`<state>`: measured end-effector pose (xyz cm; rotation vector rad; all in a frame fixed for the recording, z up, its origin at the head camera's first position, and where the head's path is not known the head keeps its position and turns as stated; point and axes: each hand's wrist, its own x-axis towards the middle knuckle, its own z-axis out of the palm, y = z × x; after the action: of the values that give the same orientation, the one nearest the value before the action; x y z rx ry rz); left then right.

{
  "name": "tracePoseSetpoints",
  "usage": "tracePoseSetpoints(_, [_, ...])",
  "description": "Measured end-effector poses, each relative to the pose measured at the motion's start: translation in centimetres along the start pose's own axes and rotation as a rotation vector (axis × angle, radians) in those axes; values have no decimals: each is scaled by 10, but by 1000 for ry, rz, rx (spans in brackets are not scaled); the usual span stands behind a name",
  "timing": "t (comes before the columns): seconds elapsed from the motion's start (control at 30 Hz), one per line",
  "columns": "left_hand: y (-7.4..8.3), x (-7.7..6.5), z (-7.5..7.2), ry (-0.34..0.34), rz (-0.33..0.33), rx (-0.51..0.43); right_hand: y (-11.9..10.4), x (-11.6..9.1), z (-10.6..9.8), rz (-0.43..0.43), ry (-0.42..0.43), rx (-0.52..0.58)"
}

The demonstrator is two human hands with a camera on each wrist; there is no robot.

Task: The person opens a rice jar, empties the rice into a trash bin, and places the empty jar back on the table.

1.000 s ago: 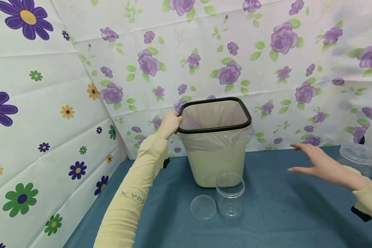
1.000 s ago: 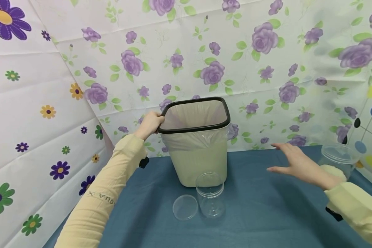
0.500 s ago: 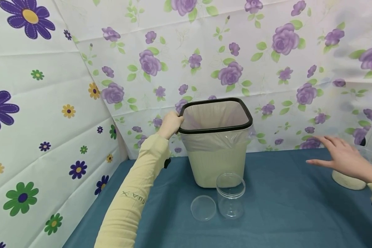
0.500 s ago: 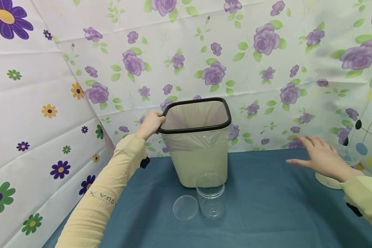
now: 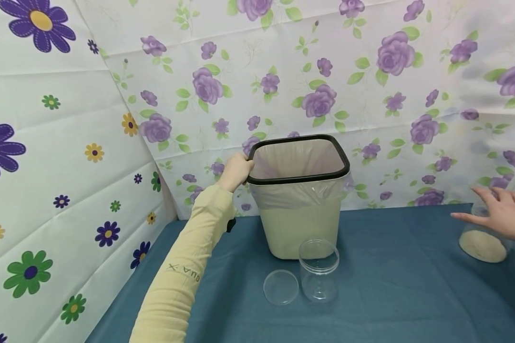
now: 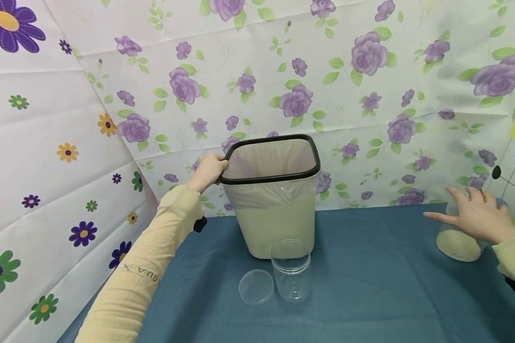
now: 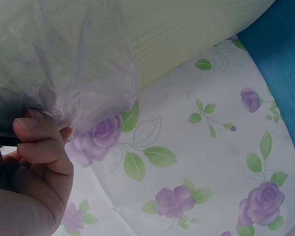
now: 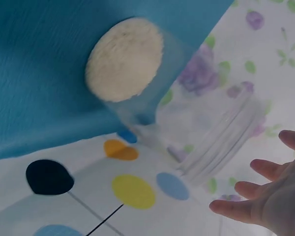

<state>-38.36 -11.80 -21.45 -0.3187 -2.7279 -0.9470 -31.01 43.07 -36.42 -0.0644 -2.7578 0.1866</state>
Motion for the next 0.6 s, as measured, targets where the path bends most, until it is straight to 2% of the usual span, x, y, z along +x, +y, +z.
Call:
tracePoseSetpoints(0.07, [1,-1,0,-1,1,5,10,3,5,17,0,-16])
tracePoseSetpoints(0.13, [2,-1,-1,-2,0,6,27,9,20,51,-1,-17])
tracePoseSetpoints(0.27, [2,-1,0,-3,-3,-2,92,36,79,136,-6,-10])
tracePoseSetpoints(0.37, [2,-1,0,-2,-5,-2,125,49,110,166,-8,-20])
tracePoseSetpoints(0.6, [2,0,0,1,-15,4,129,51,116,156,-3,17])
